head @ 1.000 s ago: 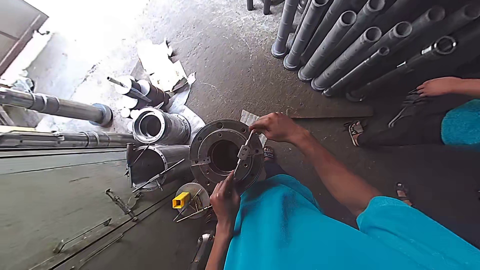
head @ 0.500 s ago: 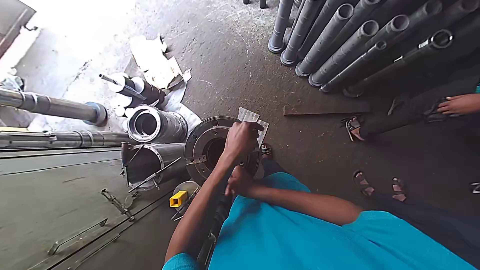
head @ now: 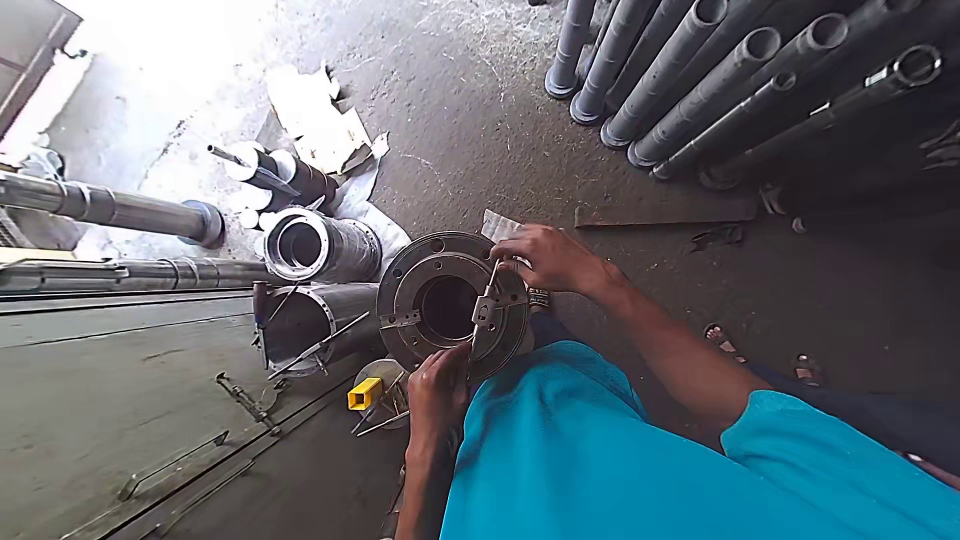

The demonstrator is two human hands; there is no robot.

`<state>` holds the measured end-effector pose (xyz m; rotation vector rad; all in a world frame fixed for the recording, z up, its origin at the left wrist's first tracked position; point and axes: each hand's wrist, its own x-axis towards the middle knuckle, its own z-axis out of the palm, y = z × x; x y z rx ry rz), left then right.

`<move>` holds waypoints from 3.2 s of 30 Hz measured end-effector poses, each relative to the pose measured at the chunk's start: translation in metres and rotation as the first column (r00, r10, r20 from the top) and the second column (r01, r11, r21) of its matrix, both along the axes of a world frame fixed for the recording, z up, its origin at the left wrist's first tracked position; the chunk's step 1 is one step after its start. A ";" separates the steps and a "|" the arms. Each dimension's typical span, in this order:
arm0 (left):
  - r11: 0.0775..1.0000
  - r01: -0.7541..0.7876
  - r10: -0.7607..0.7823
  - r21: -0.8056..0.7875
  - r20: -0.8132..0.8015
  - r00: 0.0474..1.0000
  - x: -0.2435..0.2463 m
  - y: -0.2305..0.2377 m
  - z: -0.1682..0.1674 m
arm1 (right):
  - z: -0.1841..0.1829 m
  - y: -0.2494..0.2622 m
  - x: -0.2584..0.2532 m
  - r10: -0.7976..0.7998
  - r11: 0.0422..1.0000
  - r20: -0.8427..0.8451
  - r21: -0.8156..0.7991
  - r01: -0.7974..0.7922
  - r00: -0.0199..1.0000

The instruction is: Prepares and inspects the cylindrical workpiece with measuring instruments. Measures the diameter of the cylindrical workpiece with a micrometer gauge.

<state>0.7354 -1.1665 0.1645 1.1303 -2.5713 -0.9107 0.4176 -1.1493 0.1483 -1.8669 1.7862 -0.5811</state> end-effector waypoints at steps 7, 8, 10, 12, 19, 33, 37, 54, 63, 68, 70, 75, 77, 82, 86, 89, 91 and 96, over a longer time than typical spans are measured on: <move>0.976 0.118 -0.102 -0.182 0.096 0.990 0.004 -0.027 -0.001 | -0.021 0.043 0.012 -0.121 0.991 0.073 -0.044 0.125 0.990; 0.965 0.140 -0.122 -0.221 0.093 0.988 0.005 -0.029 -0.004 | -0.020 0.045 0.015 -0.144 0.987 0.063 -0.062 0.148 0.988; 0.931 0.176 -0.150 -0.319 0.103 0.983 0.005 -0.035 -0.008 | -0.014 0.049 0.023 -0.195 0.978 0.024 -0.072 0.196 0.981; 0.902 0.175 -0.144 -0.394 0.107 0.984 0.005 -0.051 -0.016 | -0.004 0.062 0.039 -0.253 0.966 -0.025 -0.062 0.251 0.967; 0.898 0.185 -0.203 -0.399 -0.003 0.979 -0.054 -0.125 -0.024 | -0.005 0.104 0.092 -0.212 0.976 -0.071 -0.067 0.208 0.975; 0.752 -0.336 0.544 0.567 -0.247 0.802 -0.012 0.003 -0.020 | 0.026 -0.007 -0.014 0.067 0.961 0.200 0.250 -0.117 0.978; 0.836 -0.228 0.407 0.499 -0.287 0.867 -0.035 -0.074 -0.017 | 0.028 0.038 0.004 0.035 0.810 0.389 0.528 -0.254 0.921; 0.984 0.163 -0.173 0.073 0.159 0.972 -0.039 -0.090 0.030 | 0.016 0.041 0.065 -0.240 0.947 0.410 -0.101 0.305 0.880; 0.990 -0.007 0.025 -0.139 0.124 0.992 -0.022 -0.006 0.007 | -0.017 0.013 -0.003 -0.031 0.995 -0.011 -0.100 0.029 0.999; 0.972 0.009 -0.012 -0.235 -0.014 1.000 -0.021 -0.071 -0.014 | -0.002 0.086 0.059 -0.314 0.948 -0.127 -0.099 0.303 0.941; 0.969 0.026 -0.039 -0.245 -0.048 0.998 -0.038 -0.096 -0.015 | 0.001 0.105 0.088 -0.345 0.938 -0.157 -0.064 0.340 0.925; 0.978 0.003 -0.023 -0.207 -0.096 0.995 -0.034 -0.092 -0.018 | 0.003 0.091 0.049 -0.121 0.985 -0.059 0.119 0.127 0.991; 0.980 -0.023 0.010 -0.196 -0.067 0.998 -0.014 -0.070 -0.016 | -0.001 0.066 0.018 -0.109 0.981 -0.057 0.158 0.117 0.992; 0.972 -0.194 0.218 0.135 -0.194 0.956 -0.004 0.006 -0.017 | -0.001 -0.001 -0.009 -0.035 0.996 0.001 0.081 0.035 0.999; 0.769 -0.271 0.530 0.579 -0.339 0.778 -0.020 -0.008 -0.022 | 0.019 0.010 -0.019 0.047 0.962 -0.010 0.271 -0.043 0.999; 0.686 -0.231 0.564 0.690 -0.303 0.768 -0.040 -0.055 -0.021 | 0.021 0.039 -0.006 0.105 0.866 0.225 0.458 -0.201 0.969; 0.728 -0.137 0.406 0.671 -0.261 0.876 -0.064 -0.081 -0.011 | 0.015 0.055 0.026 0.033 0.786 0.464 0.536 -0.310 0.885; 0.914 0.188 -0.186 0.359 -0.041 0.982 -0.139 -0.104 0.006 | 0.003 0.061 0.132 -0.508 0.739 0.679 0.660 -0.137 0.530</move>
